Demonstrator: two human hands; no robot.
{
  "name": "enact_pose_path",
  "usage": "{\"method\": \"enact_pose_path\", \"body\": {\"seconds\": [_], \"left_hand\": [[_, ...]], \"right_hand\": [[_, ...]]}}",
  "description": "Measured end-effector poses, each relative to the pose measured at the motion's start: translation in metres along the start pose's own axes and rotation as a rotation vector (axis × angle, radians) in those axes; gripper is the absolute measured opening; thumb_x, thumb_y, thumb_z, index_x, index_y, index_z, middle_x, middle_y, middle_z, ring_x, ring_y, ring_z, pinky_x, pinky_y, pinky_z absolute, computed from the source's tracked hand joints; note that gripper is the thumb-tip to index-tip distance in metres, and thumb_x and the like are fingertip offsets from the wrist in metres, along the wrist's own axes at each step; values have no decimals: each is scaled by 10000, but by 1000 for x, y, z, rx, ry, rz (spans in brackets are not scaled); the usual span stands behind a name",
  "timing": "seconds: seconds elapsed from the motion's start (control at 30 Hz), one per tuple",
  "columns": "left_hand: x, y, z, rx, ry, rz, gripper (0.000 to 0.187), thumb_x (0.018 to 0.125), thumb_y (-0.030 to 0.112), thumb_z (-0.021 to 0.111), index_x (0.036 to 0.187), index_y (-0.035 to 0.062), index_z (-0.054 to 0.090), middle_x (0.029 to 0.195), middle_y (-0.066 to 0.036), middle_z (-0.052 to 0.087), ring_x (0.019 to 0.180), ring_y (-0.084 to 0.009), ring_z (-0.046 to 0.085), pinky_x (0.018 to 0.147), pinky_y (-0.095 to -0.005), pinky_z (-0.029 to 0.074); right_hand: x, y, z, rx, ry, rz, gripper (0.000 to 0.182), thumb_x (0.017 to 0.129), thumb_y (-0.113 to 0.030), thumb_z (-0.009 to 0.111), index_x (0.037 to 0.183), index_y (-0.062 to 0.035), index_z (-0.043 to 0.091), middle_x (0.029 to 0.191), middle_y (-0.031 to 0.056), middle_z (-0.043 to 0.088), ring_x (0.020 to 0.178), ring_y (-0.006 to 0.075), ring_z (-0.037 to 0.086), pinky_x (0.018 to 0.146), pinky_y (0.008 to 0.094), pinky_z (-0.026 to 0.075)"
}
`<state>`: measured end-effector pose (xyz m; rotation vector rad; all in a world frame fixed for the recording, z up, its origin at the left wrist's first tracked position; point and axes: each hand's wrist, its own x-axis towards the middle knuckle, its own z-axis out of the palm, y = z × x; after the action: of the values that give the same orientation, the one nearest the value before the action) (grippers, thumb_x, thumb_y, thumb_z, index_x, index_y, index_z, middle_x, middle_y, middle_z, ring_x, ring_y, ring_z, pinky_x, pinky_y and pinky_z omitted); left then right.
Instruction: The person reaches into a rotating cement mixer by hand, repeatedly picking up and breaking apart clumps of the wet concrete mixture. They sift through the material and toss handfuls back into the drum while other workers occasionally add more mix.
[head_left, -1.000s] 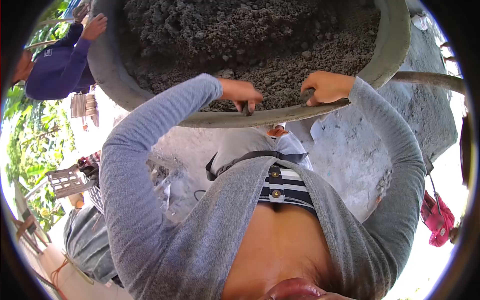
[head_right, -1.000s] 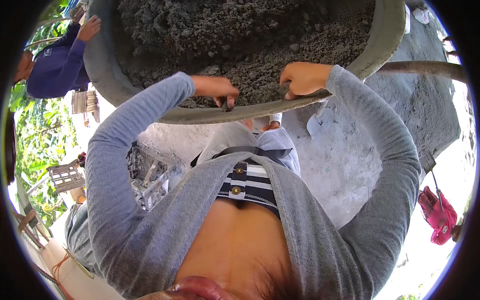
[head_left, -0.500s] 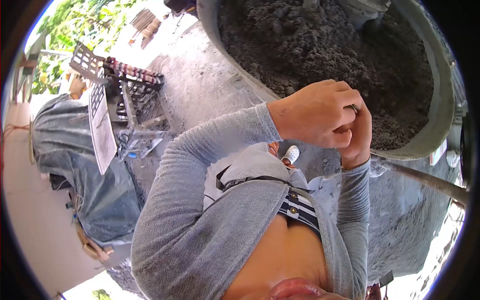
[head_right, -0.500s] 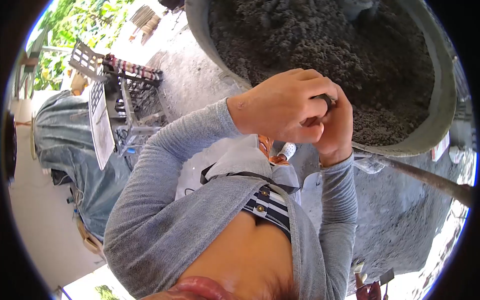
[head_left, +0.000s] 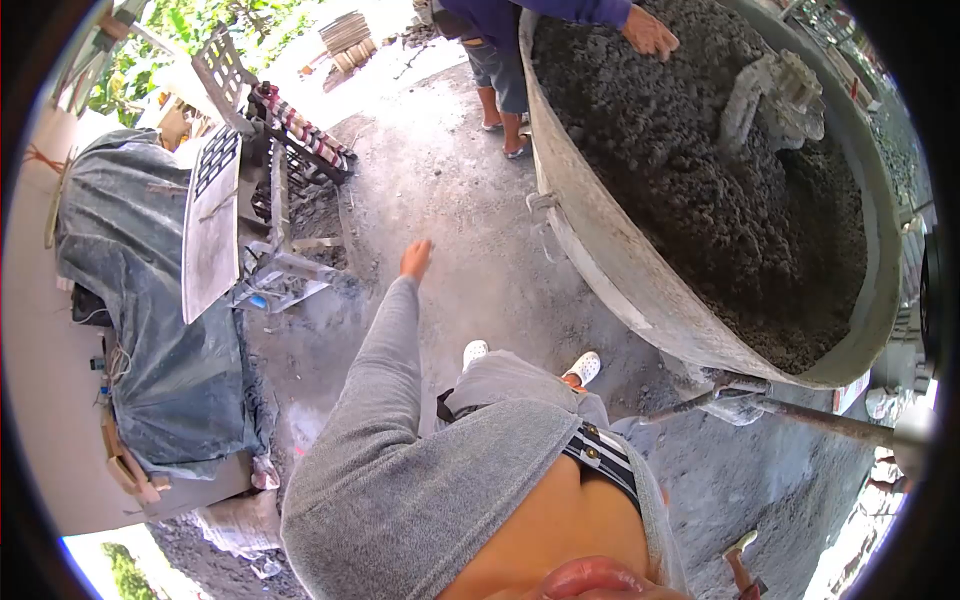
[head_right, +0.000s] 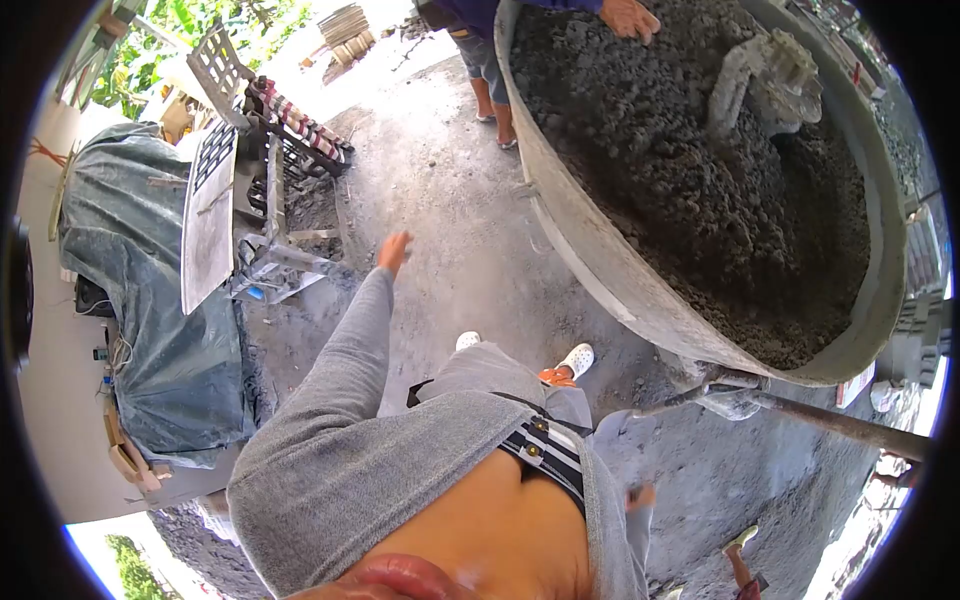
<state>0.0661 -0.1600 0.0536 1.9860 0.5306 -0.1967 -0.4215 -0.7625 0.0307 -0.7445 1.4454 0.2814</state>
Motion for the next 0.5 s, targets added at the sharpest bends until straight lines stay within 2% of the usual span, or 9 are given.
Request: {"method": "enact_pose_path", "body": {"seconds": [0.03,0.07,0.13,0.23,0.3,0.4,0.5], "left_hand": [[17,-104,-34,321,-8,-124,550,848,477,539,1078,-7,662,1067,-148,674,996,-248,617,847,-388,479],[-8,-160,-72,411,-138,-404,620,828,521,586,1158,-1,638,1192,-173,632,1141,-262,570,939,-411,441],[-79,-208,-137,469,-303,-638,567,839,487,568,1185,40,622,1188,-151,627,1063,-269,593,878,-435,470],[-159,-218,-218,319,-312,-894,499,856,436,541,1224,103,597,1183,-117,620,946,-281,627,786,-471,514],[-166,-247,-259,216,-289,-950,622,836,561,482,1317,169,527,1359,-124,512,906,-337,644,717,-453,488],[-124,-284,-288,319,-251,-833,579,840,546,481,1271,168,562,1319,-99,550,887,-324,639,696,-446,485],[-72,-258,-281,167,-221,-787,517,853,510,486,1207,150,593,1237,-72,599,882,-330,633,691,-448,486]], "right_hand": [[-5,19,-19,16,88,12,363,925,-307,560,1197,-68,541,970,78,600,832,161,582,686,286,474],[-11,36,-27,29,148,22,377,926,-314,557,1209,-66,532,992,82,594,853,168,578,705,292,471],[-26,67,-28,49,226,30,405,928,-327,552,1232,-62,514,1036,89,582,896,181,569,744,303,465],[-38,114,14,55,234,58,449,932,-346,544,1268,-55,487,1101,99,565,959,202,556,801,321,456],[-31,140,58,40,178,66,478,934,-359,538,1291,-50,468,1145,106,554,1002,215,548,840,333,450],[-1,160,161,11,-8,49,522,938,-379,530,1327,-43,441,1211,117,537,1066,235,535,897,350,440],[36,141,330,-19,-298,-30,566,941,-399,522,1362,-36,414,1276,128,520,1130,256,522,954,368,431]]}}
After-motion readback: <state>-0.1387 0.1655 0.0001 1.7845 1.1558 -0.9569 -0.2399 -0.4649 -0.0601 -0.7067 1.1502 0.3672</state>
